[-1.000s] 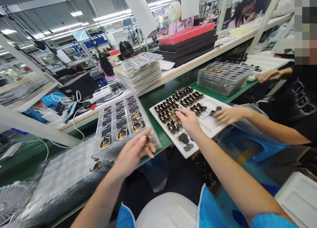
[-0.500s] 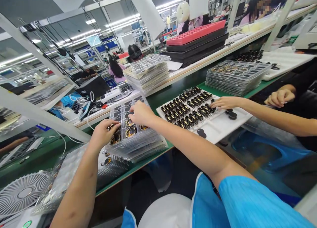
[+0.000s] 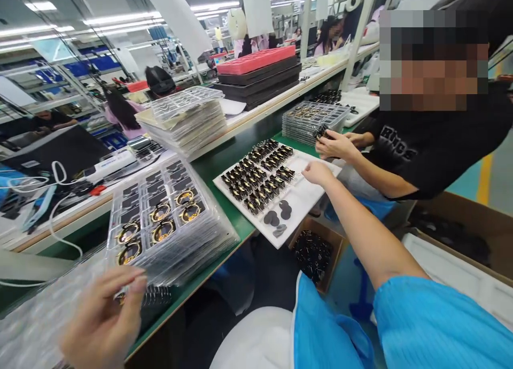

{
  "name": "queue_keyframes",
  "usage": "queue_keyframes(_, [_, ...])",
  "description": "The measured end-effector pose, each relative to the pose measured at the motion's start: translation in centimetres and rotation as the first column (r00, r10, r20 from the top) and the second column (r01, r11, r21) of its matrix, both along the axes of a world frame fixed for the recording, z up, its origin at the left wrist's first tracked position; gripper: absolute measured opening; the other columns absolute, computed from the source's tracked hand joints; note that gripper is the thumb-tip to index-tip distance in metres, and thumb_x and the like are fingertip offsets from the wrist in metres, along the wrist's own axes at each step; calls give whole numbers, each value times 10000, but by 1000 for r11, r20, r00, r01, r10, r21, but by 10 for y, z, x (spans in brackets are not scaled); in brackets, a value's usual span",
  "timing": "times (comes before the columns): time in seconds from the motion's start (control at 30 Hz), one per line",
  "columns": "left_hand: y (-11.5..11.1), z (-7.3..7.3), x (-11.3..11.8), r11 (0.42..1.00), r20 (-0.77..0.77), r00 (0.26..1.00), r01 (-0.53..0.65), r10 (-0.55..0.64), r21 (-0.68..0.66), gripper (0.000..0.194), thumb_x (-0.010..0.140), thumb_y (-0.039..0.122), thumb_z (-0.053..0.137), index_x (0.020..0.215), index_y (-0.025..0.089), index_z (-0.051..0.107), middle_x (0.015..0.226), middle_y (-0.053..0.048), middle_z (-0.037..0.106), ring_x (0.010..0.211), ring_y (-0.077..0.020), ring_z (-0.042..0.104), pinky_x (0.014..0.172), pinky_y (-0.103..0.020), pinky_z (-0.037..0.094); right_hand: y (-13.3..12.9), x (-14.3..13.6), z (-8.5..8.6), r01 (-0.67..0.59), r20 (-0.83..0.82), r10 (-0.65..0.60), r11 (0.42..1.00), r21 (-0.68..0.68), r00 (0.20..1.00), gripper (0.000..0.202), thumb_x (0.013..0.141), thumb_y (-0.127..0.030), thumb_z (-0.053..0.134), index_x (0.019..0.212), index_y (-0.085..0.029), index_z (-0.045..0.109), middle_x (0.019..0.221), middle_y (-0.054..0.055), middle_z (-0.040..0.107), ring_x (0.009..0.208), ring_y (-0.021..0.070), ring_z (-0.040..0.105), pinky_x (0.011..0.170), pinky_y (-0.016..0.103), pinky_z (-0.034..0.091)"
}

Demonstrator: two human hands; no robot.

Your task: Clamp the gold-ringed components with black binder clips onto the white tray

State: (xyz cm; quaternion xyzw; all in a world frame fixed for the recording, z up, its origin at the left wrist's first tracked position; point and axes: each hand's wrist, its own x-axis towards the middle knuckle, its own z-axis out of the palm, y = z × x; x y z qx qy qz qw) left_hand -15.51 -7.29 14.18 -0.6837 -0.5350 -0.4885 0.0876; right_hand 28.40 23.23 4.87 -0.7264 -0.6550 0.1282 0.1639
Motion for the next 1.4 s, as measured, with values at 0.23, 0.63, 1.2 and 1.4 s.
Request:
queue_keyframes(0.23, [1,-49,47,917,-10,952,293,-307,-271,206,904,67,658,1051,210,678,966,-44,675,887,-161,668,769,-266,552,0,6,-28,38,102,-37,999,-9,994,353,920,-279,634,1189,-67,721,1177,214,692,1100,309,635,921,346,473])
queue_keyframes(0.63, [-13,-68,55,889,40,961,268,-274,-370,166,927,136,656,1055,237,687,935,-32,710,862,-158,697,765,-239,564,47,-77,-17,-93,104,115,976,-198,988,247,812,-195,714,1037,-104,761,1083,215,722,1035,326,657,891,388,487])
queue_keyframes(1.2, [37,-187,111,656,916,304,641,261,-399,740,778,562,754,1437,295,552,1358,-105,684,1292,-320,623,1021,-409,566,-227,-177,-73,-468,-982,67,883,-24,177,472,696,-587,805,620,-183,575,637,-31,554,622,130,484,619,261,409])
queue_keyframes(1.4, [25,-190,106,604,893,306,659,330,-449,1154,729,485,844,1627,382,128,1217,-91,742,1078,-304,738,892,-418,612,-251,-185,-102,-382,-979,-49,916,-122,196,386,610,-479,886,639,-178,646,892,10,643,801,165,567,721,276,448])
